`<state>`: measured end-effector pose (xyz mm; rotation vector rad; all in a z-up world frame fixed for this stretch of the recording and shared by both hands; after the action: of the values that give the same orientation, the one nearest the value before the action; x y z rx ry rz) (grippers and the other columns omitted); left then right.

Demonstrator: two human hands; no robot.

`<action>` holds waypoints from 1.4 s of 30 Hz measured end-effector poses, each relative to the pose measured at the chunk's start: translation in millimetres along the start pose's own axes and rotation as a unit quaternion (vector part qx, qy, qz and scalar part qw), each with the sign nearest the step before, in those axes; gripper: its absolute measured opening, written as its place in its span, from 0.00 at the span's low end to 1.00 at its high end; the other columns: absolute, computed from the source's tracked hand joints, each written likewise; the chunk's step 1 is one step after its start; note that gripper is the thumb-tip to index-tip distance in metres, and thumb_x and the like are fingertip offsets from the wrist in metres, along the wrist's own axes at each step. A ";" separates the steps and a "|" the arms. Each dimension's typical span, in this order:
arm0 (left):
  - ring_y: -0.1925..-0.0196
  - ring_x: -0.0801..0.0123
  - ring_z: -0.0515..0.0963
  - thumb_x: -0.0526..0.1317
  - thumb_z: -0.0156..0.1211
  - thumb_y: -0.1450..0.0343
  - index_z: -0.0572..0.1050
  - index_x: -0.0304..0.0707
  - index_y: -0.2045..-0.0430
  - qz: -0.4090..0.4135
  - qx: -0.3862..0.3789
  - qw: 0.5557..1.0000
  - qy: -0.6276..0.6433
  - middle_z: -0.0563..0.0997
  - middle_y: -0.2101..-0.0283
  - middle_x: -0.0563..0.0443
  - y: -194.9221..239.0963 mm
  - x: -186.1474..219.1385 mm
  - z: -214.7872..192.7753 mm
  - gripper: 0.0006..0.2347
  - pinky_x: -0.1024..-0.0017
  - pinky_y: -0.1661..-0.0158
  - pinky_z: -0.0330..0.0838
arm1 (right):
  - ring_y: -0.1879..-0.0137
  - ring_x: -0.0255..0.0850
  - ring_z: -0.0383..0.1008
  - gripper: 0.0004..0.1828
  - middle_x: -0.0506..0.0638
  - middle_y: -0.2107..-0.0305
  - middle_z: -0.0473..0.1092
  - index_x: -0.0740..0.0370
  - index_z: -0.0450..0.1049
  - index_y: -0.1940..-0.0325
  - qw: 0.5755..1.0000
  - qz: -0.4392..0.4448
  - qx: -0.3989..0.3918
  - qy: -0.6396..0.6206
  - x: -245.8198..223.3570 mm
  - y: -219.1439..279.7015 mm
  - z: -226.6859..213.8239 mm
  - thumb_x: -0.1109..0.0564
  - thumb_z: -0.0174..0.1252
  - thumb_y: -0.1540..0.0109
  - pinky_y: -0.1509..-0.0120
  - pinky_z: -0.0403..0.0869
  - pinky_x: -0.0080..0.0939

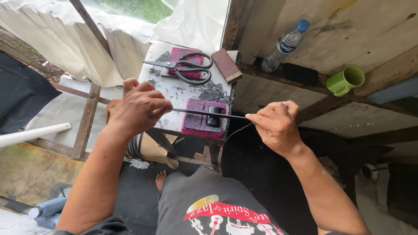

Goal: Applying edge paint to leather straps using a roller applicator and hanging them on a drying rack with clothespins.

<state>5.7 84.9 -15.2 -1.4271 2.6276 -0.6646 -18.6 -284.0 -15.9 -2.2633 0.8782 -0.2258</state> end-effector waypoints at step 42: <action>0.65 0.67 0.74 0.46 0.68 0.33 0.84 0.55 0.74 0.108 -0.033 0.981 0.160 0.79 0.78 0.61 -86.2 93.8 18.1 0.03 0.61 0.52 0.56 | 0.62 0.37 0.67 0.16 0.51 0.73 0.70 0.68 0.82 0.61 0.829 0.323 -0.155 -0.430 90.1 60.8 -15.3 0.58 0.50 0.40 0.54 0.67 0.40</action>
<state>25.0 -38.4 16.3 -1.1042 3.0168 -0.8504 11.4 -383.3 -51.9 -1.8451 1.1212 1.2235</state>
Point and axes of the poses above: each hand's wrist, its own y-axis away from the middle knuckle, its own z-axis out of the palm, x = y × z, the point moved 3 cm from there along -y, towards the middle knuckle
